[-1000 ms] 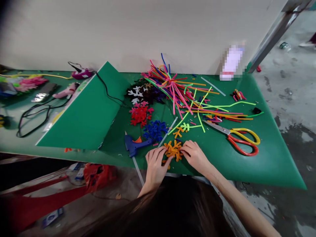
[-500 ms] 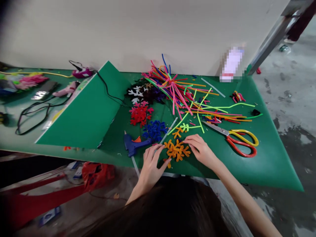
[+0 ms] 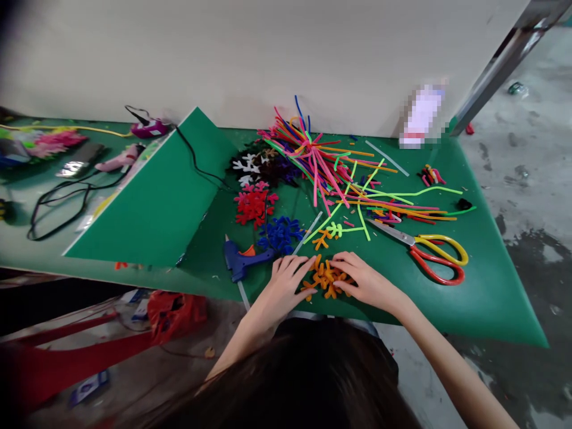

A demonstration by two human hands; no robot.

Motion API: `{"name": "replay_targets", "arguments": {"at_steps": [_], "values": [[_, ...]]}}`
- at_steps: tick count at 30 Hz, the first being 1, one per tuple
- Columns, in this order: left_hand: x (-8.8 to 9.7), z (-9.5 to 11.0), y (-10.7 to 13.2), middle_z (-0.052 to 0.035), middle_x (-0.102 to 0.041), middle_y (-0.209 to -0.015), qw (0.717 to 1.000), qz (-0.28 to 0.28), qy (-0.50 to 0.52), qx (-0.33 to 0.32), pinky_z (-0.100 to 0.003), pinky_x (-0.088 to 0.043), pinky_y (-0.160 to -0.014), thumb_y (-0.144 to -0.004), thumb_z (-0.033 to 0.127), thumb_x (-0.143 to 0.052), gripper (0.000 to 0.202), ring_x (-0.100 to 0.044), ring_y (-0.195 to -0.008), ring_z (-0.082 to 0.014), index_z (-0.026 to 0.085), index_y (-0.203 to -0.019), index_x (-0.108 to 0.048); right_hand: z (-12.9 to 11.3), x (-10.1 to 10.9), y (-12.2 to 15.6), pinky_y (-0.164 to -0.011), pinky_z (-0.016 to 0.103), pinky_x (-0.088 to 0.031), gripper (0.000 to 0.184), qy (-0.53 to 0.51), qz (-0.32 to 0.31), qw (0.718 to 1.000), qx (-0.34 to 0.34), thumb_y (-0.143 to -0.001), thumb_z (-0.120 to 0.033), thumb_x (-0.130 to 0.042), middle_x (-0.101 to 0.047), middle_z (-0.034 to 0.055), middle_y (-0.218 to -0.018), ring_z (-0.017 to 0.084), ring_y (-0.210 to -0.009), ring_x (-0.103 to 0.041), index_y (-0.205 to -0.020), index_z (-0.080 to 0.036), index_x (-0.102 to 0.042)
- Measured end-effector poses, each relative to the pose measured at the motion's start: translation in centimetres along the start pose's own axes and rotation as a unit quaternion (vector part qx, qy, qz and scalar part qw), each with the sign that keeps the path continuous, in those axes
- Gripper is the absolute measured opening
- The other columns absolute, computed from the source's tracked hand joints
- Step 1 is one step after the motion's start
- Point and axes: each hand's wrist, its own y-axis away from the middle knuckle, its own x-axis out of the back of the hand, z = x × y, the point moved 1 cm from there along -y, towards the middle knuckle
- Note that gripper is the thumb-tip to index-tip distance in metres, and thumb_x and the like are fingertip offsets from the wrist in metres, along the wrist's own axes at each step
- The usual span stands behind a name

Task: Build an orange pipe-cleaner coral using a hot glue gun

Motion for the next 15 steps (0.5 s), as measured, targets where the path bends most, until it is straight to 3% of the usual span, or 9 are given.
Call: {"name": "replay_targets", "arguments": {"at_steps": [5,9,12,15], "values": [[-0.5,0.2,-0.5,-0.0112,-0.062,-0.112,0.999,-0.012,0.019,-0.027,-0.045,-0.04,-0.092,-0.084,0.041,-0.066,0.055,-0.05,-0.108,-0.0297,0.017,-0.132,-0.052,0.1,0.8,3.0,-0.087,0.04,-0.054,0.029,-0.014,0.149,0.987,-0.063,-0.097,-0.023,-0.047,-0.053,0.0119,-0.123,0.021,-0.1,-0.06,-0.125,-0.025,-0.056],[-1.0,0.7,-0.5,-0.0117,-0.063,-0.11,0.998,0.006,0.039,-0.04,-0.046,-0.042,-0.091,-0.083,0.043,-0.066,0.056,-0.052,-0.106,-0.0289,0.016,-0.13,-0.053,0.2,0.0,4.9,-0.089,0.042,-0.052,0.017,0.012,0.141,0.989,-0.047,-0.095,-0.023,-0.052,-0.058,0.0104,-0.106,0.024,-0.104,-0.058,-0.108,-0.022,-0.062],[-0.5,1.1,0.1,-0.0174,-0.056,-0.123,0.998,0.051,0.034,-0.027,-0.05,-0.042,-0.094,-0.084,0.048,-0.064,0.065,-0.049,-0.114,-0.0328,0.015,-0.137,-0.046,0.1,-0.6,5.9,-0.086,0.041,-0.052,0.02,0.025,0.159,0.984,-0.077,-0.095,-0.024,-0.053,-0.057,0.0105,-0.109,0.022,-0.098,-0.059,-0.115,-0.022,-0.059],[-0.3,1.8,1.1,-0.0182,-0.055,-0.124,0.995,0.097,0.031,0.003,-0.048,-0.044,-0.091,-0.09,0.037,-0.059,0.053,-0.05,-0.114,-0.0316,0.014,-0.136,-0.046,-0.1,-0.7,6.6,-0.081,0.036,-0.052,0.022,0.028,0.201,0.974,-0.102,-0.096,-0.02,-0.051,-0.057,0.0095,-0.108,0.019,-0.09,-0.059,-0.118,-0.022,-0.056]]}}
